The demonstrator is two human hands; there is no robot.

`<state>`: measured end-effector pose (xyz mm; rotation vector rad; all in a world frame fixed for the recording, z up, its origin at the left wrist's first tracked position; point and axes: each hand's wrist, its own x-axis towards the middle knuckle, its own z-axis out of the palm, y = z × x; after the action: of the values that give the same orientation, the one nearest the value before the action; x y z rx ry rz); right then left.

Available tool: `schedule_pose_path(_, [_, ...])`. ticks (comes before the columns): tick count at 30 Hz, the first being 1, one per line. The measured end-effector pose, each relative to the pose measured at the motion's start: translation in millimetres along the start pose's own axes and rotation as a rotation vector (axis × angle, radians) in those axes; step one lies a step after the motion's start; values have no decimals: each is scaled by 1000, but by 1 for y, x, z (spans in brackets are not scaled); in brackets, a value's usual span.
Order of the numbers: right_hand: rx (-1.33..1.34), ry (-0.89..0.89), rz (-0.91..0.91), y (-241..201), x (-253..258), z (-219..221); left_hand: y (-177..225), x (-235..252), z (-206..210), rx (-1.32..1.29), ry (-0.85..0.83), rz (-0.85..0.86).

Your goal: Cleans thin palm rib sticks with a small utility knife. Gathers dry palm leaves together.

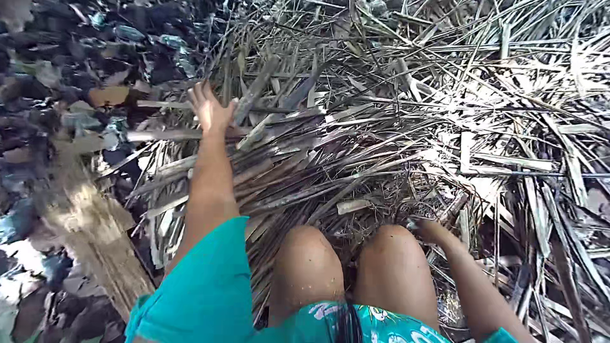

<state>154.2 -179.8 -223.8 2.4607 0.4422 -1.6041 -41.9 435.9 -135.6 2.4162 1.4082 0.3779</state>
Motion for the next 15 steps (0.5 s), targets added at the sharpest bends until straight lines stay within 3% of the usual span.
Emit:
schedule_pose_path(3, [25, -46, 76, -20, 25, 3, -21, 14, 42, 2, -200, -281])
schedule_pose_path(5, [52, -17, 69, -40, 28, -7, -20, 0, 72, -99, -393, -345])
schedule_pose_path(7, [74, 2, 44, -57, 30, -28, -3, -14, 86, -66, -596, -268])
schedule_pose_path(12, [53, 54, 5, -98, 28, -61, 63, -96, 58, -50, -953, -56])
schedule_pose_path(15, [10, 88, 24, -113, 19, -65, 76, -75, 45, 72, -1155, 49])
